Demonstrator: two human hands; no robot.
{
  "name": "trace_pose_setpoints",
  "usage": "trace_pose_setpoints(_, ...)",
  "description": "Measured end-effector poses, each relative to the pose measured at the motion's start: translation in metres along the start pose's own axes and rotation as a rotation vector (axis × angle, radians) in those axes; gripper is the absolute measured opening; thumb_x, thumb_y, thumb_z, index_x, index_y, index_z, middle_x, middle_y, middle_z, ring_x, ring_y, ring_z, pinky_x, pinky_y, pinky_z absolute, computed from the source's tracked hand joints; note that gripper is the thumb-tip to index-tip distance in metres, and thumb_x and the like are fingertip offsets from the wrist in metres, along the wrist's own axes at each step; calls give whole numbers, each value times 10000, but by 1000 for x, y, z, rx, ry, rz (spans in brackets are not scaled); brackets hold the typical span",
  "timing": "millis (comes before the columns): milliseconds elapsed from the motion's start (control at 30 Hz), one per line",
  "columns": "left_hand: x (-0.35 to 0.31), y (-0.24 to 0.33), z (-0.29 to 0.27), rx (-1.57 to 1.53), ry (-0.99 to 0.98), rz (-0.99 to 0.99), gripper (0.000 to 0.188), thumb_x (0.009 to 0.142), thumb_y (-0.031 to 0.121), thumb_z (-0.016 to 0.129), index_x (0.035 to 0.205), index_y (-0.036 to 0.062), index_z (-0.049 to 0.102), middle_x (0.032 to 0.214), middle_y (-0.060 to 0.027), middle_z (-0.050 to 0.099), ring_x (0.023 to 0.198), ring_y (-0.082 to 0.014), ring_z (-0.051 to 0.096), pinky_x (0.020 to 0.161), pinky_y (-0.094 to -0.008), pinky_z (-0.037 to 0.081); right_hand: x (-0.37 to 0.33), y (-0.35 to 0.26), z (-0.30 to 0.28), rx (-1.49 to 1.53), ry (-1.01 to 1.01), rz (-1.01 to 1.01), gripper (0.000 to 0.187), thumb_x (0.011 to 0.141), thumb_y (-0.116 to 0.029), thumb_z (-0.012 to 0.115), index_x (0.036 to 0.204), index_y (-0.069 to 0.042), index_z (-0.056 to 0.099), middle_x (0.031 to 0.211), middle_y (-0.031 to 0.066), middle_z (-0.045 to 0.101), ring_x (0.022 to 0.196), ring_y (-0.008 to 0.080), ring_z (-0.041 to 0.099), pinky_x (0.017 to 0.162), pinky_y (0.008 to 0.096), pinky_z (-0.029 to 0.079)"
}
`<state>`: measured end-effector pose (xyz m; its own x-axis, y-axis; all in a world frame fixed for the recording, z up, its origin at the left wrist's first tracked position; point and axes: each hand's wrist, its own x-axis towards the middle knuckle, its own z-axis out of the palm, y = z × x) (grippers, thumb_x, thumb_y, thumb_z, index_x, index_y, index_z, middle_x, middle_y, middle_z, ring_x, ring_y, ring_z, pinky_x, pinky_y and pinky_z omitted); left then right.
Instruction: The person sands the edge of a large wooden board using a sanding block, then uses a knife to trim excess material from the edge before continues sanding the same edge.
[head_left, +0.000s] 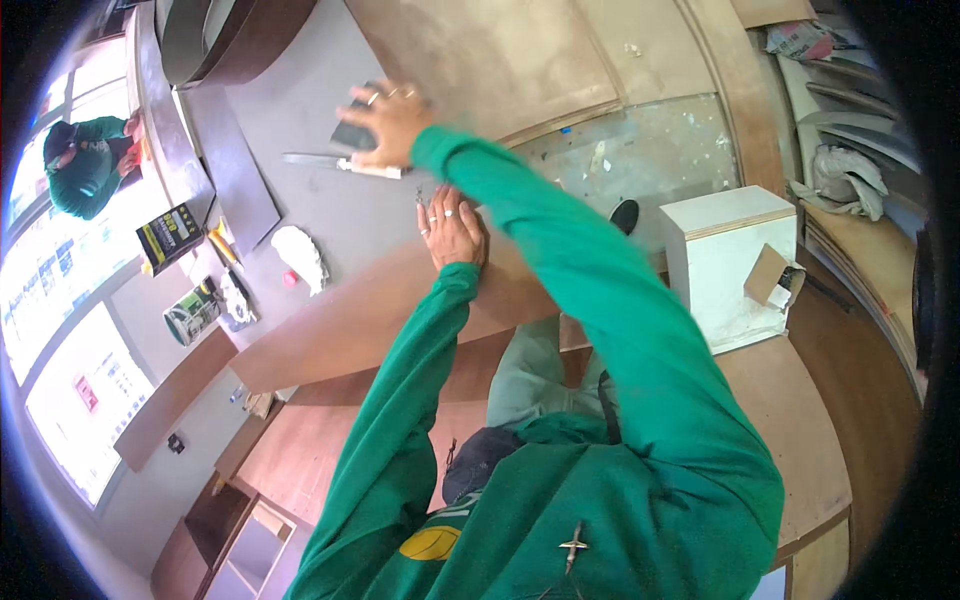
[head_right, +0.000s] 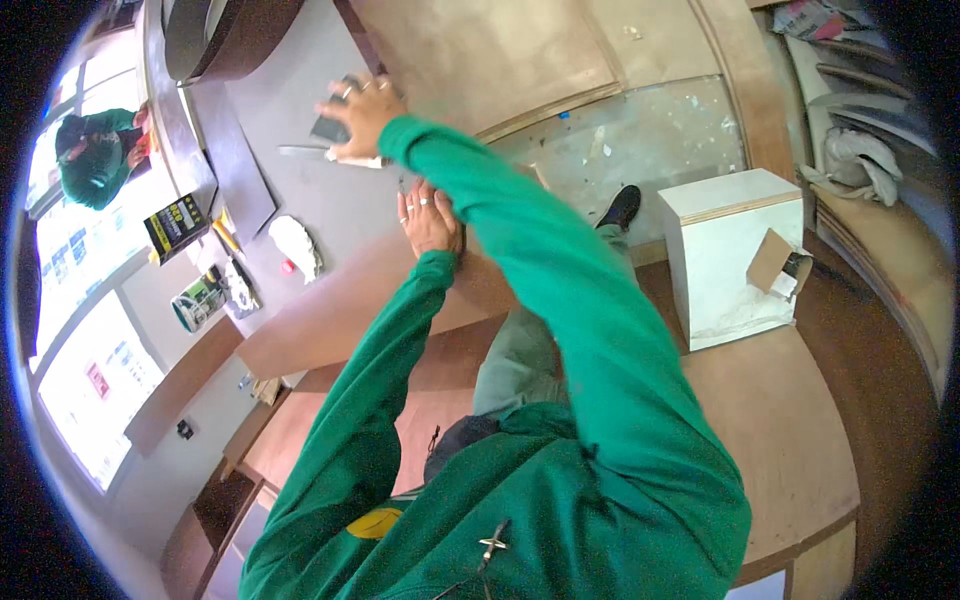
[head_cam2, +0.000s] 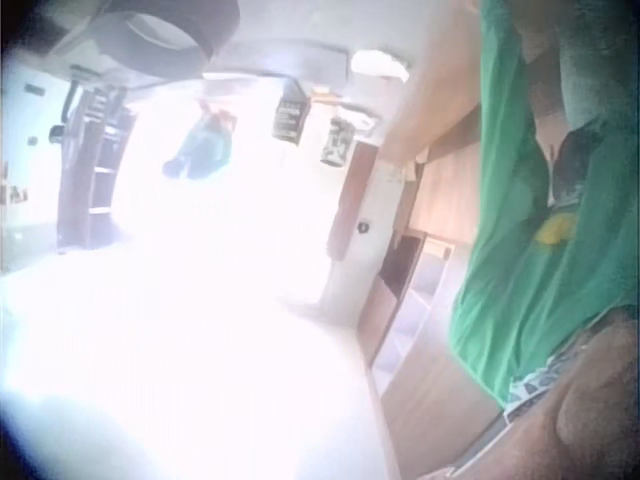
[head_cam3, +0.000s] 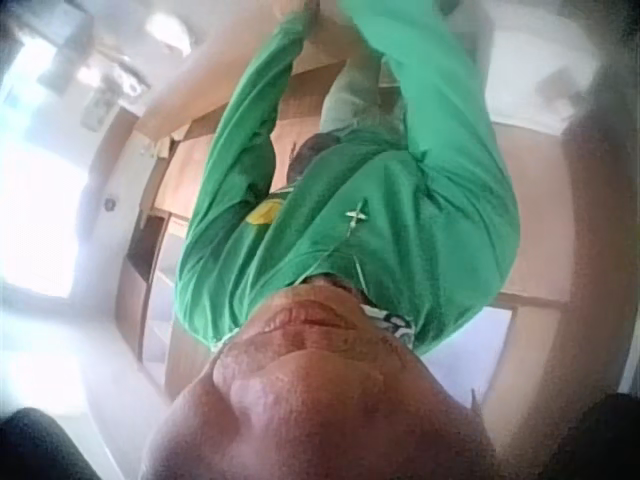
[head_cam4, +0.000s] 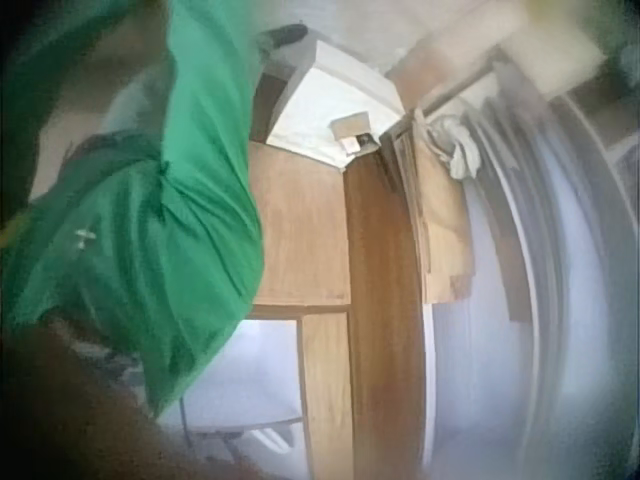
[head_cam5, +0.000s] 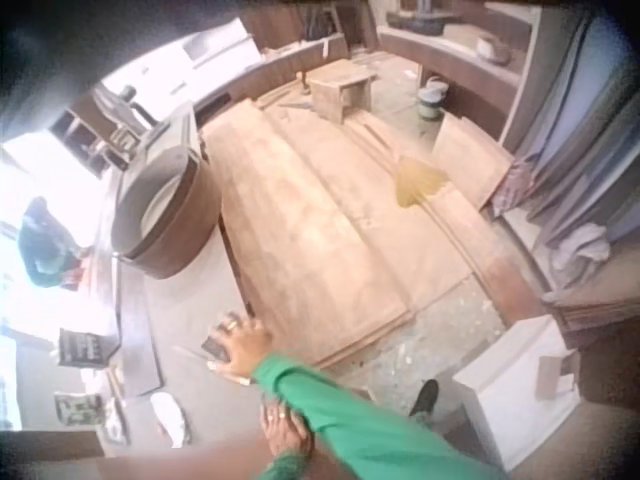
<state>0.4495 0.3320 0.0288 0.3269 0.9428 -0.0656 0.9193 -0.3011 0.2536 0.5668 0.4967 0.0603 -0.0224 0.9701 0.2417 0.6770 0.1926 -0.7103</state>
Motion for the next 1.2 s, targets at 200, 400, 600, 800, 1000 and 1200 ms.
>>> trace_pose_setpoints(200,6,0,31,-41,-4,142,379,983,262,488,1329,123,554,1384,-72,571,1357,-238,461,1208,-474,211,3,-21,48,21,196,99,735,790,-521,727,1409,-171,541,1495,161,439,1427,373,332,1132,650,223)
trace_pose_setpoints(400,5,4,9,-218,10,93,360,1010,257,463,1332,120,550,1401,-32,569,1352,-214,470,1206,-446,221,-190,-55,-43,76,207,175,602,852,-307,694,1403,-128,533,1493,163,444,1429,355,356,1155,596,242)
trace_pose_setpoints(600,4,11,0,-191,59,49,347,958,145,510,1299,126,566,1340,-63,608,1334,-224,500,1209,-478,200,-311,-1,-101,-457,-194,399,672,910,-367,605,1492,-87,417,1582,125,350,1493,315,255,1179,635,131)
trace_pose_setpoints(800,5,16,4,-202,68,58,318,968,136,495,1273,120,585,1327,-77,614,1298,-255,525,1192,-487,230,-320,35,-131,-564,146,642,650,929,-415,558,1472,-76,444,1585,134,345,1501,351,221,1169,659,85)
trace_pose_setpoints(1000,3,12,5,-201,91,64,313,983,151,474,1273,119,584,1318,-91,621,1263,-256,551,1186,-495,240,-284,-24,-43,-358,-161,216,703,910,-462,567,1492,-98,416,1594,118,336,1501,329,232,1160,673,126)
trace_pose_setpoints(1200,2,12,6,-190,109,87,325,996,167,453,1290,115,582,1305,-95,630,1248,-257,562,1187,-490,244,-302,44,-124,-607,184,712,655,929,-363,565,1502,-105,382,1569,153,352,1482,373,249,1125,702,161)
